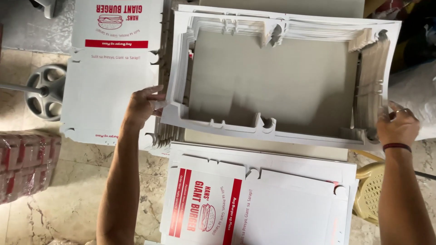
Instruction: The person is stripping the excess waste cardboard from pre-cut burger box templates and stacking the finished templates for further processing.
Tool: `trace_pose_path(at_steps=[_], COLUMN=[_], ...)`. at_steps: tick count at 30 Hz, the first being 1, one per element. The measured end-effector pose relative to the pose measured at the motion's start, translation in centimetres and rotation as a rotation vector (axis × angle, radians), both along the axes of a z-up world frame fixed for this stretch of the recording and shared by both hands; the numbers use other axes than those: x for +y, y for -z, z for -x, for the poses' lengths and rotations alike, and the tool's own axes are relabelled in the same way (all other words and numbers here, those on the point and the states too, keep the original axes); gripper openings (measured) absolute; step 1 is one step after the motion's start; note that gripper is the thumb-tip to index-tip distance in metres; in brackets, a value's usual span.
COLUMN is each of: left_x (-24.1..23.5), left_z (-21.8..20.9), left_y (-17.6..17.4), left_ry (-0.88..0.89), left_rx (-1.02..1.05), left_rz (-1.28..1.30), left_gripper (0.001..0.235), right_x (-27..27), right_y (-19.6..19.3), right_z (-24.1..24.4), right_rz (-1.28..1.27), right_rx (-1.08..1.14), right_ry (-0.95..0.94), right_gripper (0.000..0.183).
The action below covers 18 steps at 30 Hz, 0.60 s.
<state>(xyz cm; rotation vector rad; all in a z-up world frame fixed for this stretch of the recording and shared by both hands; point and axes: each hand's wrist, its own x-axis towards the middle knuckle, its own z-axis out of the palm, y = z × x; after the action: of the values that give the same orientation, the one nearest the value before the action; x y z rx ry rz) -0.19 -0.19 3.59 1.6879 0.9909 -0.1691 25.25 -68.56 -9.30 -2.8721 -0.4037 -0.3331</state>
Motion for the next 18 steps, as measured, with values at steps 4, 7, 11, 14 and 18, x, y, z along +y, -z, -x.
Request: trace_pose_path(at_steps=[4, 7, 11, 14, 18], left_x=[0.9, 0.2, -0.7, -0.8, -1.2], left_z=[0.1, 0.7, 1.2, 1.2, 1.2], left_y=[1.4, -0.2, -3.4, -4.1, -5.2], left_ry=[-0.028, 0.098, 0.326, 0.293, 0.290], left_rx=[-0.076, -0.253, -0.532, -0.596, -0.769], left_rz=[0.086, -0.033, -0.333, -0.351, -0.340], left_gripper=[0.057, 0.045, 0.027, 0.025, 0.020], right_x=[-0.3, 0.3, 1.0, 1.2, 0.7], right_y=[1.5, 1.1, 0.9, 0.8, 1.1], right_z=[-0.1, 0.2, 0.4, 0.6, 0.0], right_rz=[0.103, 0.037, 0.019, -0.026, -0.006], right_rx=[-0.202, -0.240, -0.228, -0.221, -0.190], right_ry=[-0.026, -0.020, 0.017, 0.017, 0.057], right_gripper=[0.016, 0.019, 0.014, 0.013, 0.019])
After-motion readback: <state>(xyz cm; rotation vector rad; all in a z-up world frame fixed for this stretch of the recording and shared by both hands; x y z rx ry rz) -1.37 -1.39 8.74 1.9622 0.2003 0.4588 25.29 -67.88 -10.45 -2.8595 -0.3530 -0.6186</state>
